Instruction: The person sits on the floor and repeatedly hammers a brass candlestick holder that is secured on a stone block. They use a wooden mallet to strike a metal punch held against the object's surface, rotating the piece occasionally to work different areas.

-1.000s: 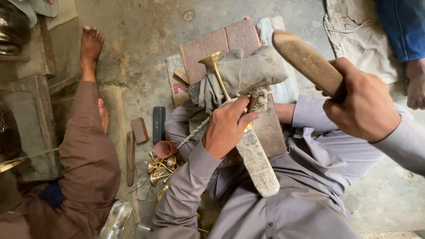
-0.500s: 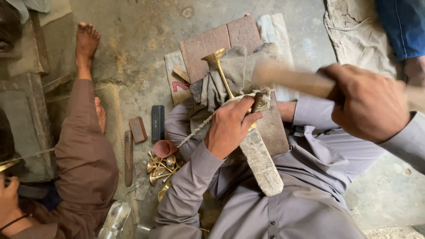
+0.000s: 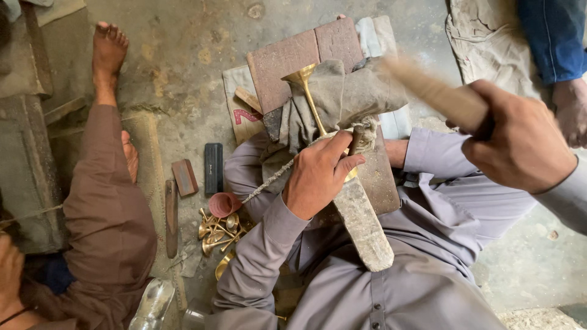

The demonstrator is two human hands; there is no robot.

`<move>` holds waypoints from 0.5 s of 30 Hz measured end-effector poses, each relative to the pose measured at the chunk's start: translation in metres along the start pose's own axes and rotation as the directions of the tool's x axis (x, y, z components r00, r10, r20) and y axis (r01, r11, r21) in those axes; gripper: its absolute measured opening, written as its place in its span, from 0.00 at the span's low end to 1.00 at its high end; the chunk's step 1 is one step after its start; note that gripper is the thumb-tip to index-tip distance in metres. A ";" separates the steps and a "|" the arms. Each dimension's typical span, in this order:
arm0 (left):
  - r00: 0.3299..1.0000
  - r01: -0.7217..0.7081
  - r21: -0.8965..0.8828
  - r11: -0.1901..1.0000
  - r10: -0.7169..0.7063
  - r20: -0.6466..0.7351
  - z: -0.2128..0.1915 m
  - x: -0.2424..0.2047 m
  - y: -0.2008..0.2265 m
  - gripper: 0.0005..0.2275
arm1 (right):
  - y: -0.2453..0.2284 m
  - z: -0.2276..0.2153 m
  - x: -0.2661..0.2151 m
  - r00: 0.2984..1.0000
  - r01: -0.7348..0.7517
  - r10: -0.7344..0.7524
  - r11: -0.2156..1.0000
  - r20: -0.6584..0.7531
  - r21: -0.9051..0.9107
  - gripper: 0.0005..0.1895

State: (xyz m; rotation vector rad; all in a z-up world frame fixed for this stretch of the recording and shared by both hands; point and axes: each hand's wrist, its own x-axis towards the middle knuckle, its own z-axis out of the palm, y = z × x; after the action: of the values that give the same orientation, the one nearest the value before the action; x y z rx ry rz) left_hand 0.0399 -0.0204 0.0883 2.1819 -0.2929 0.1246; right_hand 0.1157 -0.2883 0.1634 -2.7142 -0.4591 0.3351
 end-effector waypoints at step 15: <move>0.997 -0.071 -0.063 0.995 0.070 -0.029 -0.003 -0.006 -0.004 0.16 | -0.002 -0.002 -0.004 0.983 0.159 -0.182 0.826 0.011 -0.540 0.22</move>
State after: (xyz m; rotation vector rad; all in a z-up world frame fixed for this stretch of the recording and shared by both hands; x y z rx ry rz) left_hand 0.0351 -0.0147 0.0856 2.1061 -0.3543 0.1810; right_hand 0.1117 -0.2887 0.1662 -3.1783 -0.8977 0.1050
